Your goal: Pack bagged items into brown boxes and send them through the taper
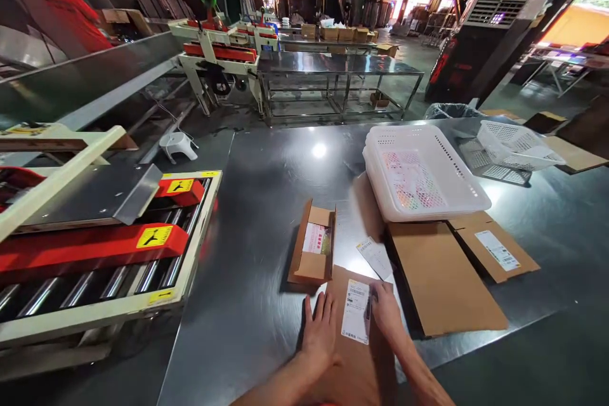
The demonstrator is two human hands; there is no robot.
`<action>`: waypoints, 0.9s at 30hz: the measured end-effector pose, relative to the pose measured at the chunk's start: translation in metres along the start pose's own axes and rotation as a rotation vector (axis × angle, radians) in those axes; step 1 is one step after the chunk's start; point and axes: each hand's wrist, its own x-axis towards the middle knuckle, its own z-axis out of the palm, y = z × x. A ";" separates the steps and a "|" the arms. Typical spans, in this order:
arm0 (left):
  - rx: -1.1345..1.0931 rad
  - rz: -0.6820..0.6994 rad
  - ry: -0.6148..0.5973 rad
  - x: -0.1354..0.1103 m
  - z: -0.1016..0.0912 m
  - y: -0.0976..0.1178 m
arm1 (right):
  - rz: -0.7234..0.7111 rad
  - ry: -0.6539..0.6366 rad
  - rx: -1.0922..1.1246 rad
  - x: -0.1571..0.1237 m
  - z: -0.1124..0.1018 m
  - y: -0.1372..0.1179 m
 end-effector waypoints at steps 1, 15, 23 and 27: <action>0.000 0.002 0.000 0.001 0.001 0.000 | 0.001 0.003 -0.004 -0.001 0.000 -0.001; -0.031 0.018 0.006 0.003 0.007 0.003 | -0.038 -0.008 0.008 0.004 -0.011 0.003; -0.052 0.025 0.015 0.007 0.015 0.006 | -0.053 -0.060 -0.006 0.005 -0.014 0.004; -0.048 0.020 -0.003 0.006 0.011 0.008 | -0.062 -0.067 -0.003 0.006 -0.021 0.008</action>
